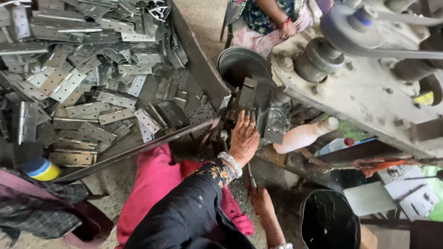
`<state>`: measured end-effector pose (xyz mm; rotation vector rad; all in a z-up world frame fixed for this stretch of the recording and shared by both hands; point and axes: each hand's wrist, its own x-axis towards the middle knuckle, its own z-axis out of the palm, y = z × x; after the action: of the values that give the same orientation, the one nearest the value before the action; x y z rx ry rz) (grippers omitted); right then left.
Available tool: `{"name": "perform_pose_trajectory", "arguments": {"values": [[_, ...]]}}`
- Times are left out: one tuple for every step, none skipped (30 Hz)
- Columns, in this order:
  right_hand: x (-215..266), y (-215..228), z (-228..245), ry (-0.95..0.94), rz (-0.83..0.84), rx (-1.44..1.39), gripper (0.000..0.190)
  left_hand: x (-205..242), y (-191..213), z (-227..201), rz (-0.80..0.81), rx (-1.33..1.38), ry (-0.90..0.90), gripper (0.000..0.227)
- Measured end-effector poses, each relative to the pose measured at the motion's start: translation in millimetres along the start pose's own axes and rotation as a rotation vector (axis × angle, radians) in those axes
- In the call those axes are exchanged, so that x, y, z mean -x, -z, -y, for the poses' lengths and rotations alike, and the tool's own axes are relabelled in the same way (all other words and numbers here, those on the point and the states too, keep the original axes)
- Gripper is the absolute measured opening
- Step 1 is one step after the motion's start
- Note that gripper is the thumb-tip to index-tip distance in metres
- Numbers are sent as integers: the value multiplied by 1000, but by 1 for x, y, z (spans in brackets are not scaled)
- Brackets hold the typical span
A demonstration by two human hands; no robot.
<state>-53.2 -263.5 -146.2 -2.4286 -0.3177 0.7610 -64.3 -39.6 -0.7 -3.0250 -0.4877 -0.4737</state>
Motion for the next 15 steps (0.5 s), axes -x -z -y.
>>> {"name": "perform_pose_trajectory", "arguments": {"values": [[3,1,-2,-121,82,-65,44,1,-3,0,23,-9,-20,36],[-1,6,1,-58,36,13,41,-6,-5,1,17,8,-2,35],[-7,11,4,6,-11,91,39,-16,-7,2,11,26,15,35],[-5,11,3,59,-50,168,37,-19,-10,2,17,47,30,35],[-3,8,2,88,-74,187,39,-21,-14,2,-8,55,52,35],[2,6,-4,108,-101,209,40,-19,-19,-1,-31,70,70,35],[8,1,-9,128,-127,231,42,-16,-23,-4,-53,85,87,36],[6,-4,-7,163,-163,248,45,-20,-24,-2,-94,86,78,38],[3,-8,-4,197,-200,266,47,-23,-23,1,-135,86,68,40],[3,-8,-6,228,-227,292,50,-21,-24,0,-167,93,67,43],[3,-7,-7,135,-134,197,45,-19,-24,0,-141,55,55,44],[4,-9,-7,40,-40,93,42,-15,-22,3,-111,11,36,46],[5,-11,-5,-54,56,-11,39,-11,-20,6,-81,-34,16,47],[-1,-1,-2,0,2,75,43,-16,-17,6,-11,-43,18,45],[-7,10,1,55,-52,161,48,-22,-13,6,60,-52,20,44]]}}
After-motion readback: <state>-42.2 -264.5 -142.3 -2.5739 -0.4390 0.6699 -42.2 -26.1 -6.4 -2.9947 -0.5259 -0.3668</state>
